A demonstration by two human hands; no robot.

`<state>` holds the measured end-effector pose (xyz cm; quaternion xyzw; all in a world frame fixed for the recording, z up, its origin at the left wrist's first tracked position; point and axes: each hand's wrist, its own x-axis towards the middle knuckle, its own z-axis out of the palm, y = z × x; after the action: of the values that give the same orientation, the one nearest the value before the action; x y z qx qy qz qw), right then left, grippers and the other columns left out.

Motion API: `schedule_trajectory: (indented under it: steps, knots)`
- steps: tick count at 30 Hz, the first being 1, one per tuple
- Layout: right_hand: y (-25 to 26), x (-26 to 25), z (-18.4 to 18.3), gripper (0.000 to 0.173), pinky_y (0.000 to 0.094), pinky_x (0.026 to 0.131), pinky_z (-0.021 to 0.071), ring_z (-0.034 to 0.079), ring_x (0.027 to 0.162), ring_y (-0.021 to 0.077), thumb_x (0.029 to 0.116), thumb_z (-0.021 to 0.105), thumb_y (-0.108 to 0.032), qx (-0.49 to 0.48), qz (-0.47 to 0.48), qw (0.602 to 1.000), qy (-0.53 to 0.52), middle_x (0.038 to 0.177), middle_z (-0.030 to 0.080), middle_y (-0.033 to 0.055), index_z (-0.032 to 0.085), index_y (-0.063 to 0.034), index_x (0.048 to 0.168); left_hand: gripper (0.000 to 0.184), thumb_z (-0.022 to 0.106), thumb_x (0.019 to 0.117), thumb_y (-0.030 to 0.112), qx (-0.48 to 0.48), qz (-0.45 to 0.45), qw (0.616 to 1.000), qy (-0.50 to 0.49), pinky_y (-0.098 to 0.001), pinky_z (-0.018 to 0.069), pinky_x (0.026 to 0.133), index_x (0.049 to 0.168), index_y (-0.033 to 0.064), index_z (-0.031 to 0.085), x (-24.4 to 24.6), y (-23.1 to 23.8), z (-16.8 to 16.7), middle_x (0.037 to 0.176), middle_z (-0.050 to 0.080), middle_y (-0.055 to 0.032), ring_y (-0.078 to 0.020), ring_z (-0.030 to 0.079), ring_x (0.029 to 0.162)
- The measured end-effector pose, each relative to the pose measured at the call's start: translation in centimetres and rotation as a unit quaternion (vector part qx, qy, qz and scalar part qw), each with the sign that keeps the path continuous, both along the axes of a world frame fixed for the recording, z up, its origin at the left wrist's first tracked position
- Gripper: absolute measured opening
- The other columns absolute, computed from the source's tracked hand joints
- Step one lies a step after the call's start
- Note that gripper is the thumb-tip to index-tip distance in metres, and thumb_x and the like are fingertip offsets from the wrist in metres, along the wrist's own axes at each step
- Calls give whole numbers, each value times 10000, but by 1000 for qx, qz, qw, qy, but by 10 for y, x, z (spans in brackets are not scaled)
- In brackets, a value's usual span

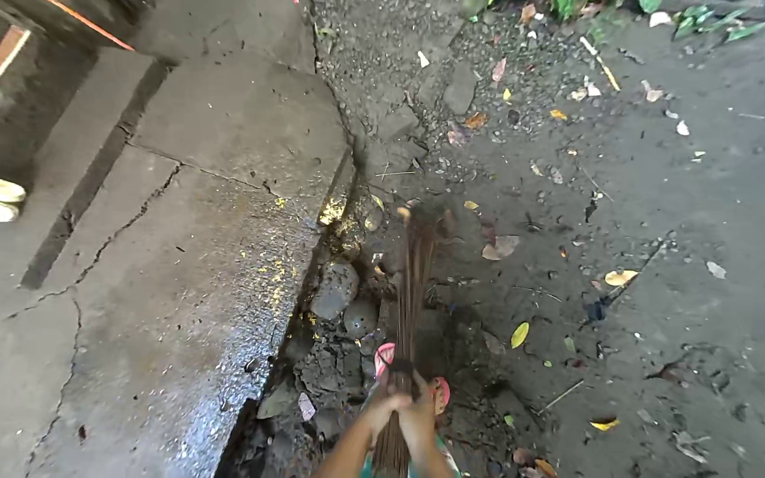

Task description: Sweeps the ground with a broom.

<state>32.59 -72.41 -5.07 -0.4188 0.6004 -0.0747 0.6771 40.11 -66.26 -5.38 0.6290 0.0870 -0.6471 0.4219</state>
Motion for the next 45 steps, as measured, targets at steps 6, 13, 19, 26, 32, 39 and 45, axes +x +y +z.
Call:
schedule_trajectory:
  steps: [6, 13, 19, 26, 32, 39, 45]
  knots:
    - [-14, -25, 41, 587, 335, 842, 565, 667, 910, 168, 872, 735, -26, 86, 124, 988, 29, 1088, 678, 214, 481, 130, 1377, 973, 670, 785, 30, 57, 144, 987, 38, -455, 540, 967, 1579, -6, 108, -41, 0, 32, 1316, 561, -255, -290, 623, 1148]
    - [-22, 42, 27, 755, 314, 924, 541, 664, 1020, 164, 837, 742, -27, 32, -54, 998, 17, 1200, 665, 230, 374, 130, 1477, 1150, 744, 719, 167, 23, -107, 994, 23, -463, 498, 1059, 1627, 41, 50, 60, -40, 25, 1425, 524, -255, -310, 581, 1264]
    - [-52, 112, 35, 663, 310, 903, 549, 668, 1003, 171, 883, 690, 27, 72, -34, 995, -61, 1199, 661, 234, 395, 122, 1469, 1116, 778, 734, 187, 56, -55, 995, -62, -471, 503, 1049, 1610, 22, 106, 124, -69, 48, 1415, 533, -255, -316, 582, 1262]
    - [-112, 156, -26, 521, 421, 1014, 487, 618, 1160, 281, 920, 712, -8, 54, -167, 983, 52, 1294, 634, 255, 519, 101, 1392, 1125, 785, 812, 246, 64, -287, 954, -61, -518, 365, 1180, 1636, 40, 48, 176, -161, -24, 1572, 383, -267, -369, 413, 1446]
    - [-70, 170, 46, 677, 254, 898, 552, 669, 1003, 111, 850, 712, 49, 35, -235, 969, -71, 1194, 672, 192, 417, 109, 1456, 1264, 806, 669, 379, -5, -289, 955, -67, -463, 505, 1040, 1623, 23, 57, 197, -117, 48, 1350, 572, -245, -295, 612, 1209]
    - [-195, 201, -17, 471, 346, 1007, 505, 650, 1105, 216, 947, 681, -27, 34, -90, 993, -73, 1254, 659, 239, 531, 117, 1369, 1178, 833, 797, 253, 83, -169, 968, -169, -530, 431, 1125, 1620, 25, 22, 215, -226, -4, 1495, 454, -296, -381, 499, 1365]
    - [-163, 215, 1, 629, 369, 940, 550, 663, 1087, 208, 928, 705, -39, 44, -313, 947, -48, 1282, 652, 191, 434, 24, 1492, 1070, 751, 796, 305, -19, -396, 915, -82, -493, 449, 1104, 1629, 51, 129, 240, -233, 15, 1449, 513, -253, -329, 540, 1317]
